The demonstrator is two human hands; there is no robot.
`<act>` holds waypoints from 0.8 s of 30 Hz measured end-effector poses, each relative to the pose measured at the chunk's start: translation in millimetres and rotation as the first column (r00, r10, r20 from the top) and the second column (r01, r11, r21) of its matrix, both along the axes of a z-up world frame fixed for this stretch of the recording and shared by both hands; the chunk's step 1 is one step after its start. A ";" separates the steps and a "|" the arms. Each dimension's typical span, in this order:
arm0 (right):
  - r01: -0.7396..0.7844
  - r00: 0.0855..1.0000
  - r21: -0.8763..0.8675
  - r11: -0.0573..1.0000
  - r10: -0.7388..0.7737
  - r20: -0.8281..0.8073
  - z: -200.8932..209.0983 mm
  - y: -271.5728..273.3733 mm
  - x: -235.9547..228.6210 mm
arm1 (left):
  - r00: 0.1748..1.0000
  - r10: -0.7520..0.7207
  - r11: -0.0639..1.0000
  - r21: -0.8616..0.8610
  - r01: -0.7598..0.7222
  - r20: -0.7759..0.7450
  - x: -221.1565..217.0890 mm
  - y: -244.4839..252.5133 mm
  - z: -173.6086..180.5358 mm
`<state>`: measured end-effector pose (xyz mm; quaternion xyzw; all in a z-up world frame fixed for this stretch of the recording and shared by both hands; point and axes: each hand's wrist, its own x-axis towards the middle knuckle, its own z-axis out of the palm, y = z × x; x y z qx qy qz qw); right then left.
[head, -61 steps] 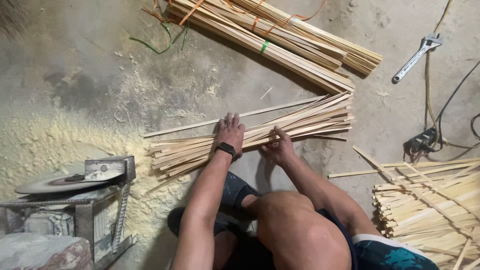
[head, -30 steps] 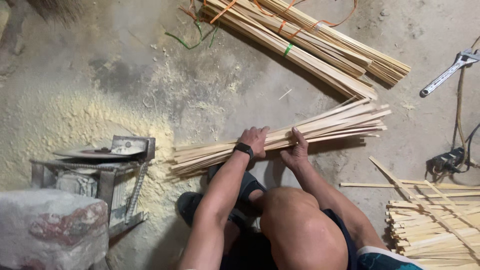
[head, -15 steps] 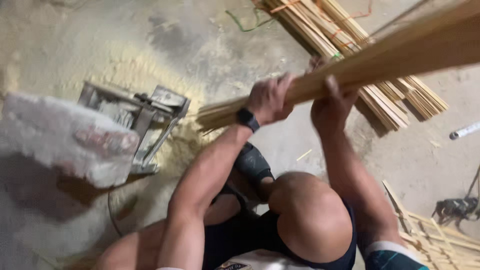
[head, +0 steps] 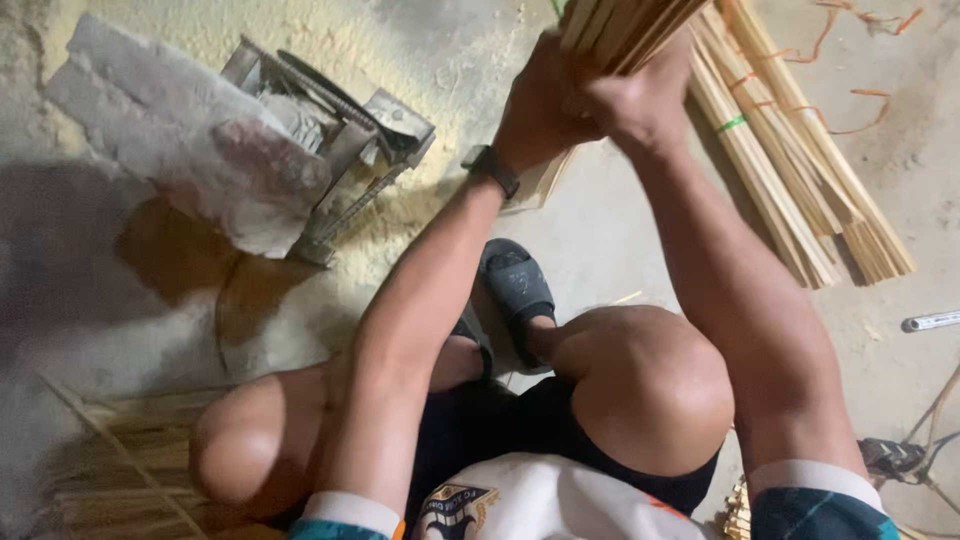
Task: The person sits on the floor and repeatedly feeds thin wooden sticks into a rotating grinding wheel to sharpen their ends. The person holds the sticks by hand, aligns them against the wheel, and then sets the sharpened sticks aside on the floor.
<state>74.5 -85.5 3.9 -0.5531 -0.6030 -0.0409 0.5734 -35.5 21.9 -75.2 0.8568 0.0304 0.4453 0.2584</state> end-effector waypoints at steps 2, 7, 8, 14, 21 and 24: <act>0.023 0.999 -0.059 0.998 -0.022 0.033 -25.6 -0.8 -18.3 | 0.998 -0.066 0.948 -0.312 0.068 0.018 -11.3 -10.4 -33.8; 0.114 0.983 -0.209 0.971 -0.141 -0.121 -31.3 -17.0 -37.6 | 0.969 0.075 0.815 -0.546 -0.195 -0.234 -6.3 -32.8 -71.4; 0.078 0.983 -0.197 0.977 -0.108 -0.148 -25.7 -18.9 -39.0 | 0.980 0.071 0.809 -0.564 -0.166 -0.187 -3.7 -36.0 -69.5; 0.003 0.985 -0.173 0.985 -0.033 -0.171 -30.9 -25.7 -60.1 | 0.960 -0.043 0.880 -0.465 -0.095 -0.278 -36.2 -59.6 -47.7; 0.042 0.999 -0.427 0.903 -0.042 0.008 10.2 -105.1 -22.9 | 0.627 -0.270 0.957 -0.277 0.089 -0.731 -114.9 3.2 30.5; 0.021 1.000 -0.574 0.818 -0.016 0.013 37.7 -127.6 -27.9 | 0.731 -0.256 0.954 -0.289 0.083 -0.633 -147.0 31.8 57.1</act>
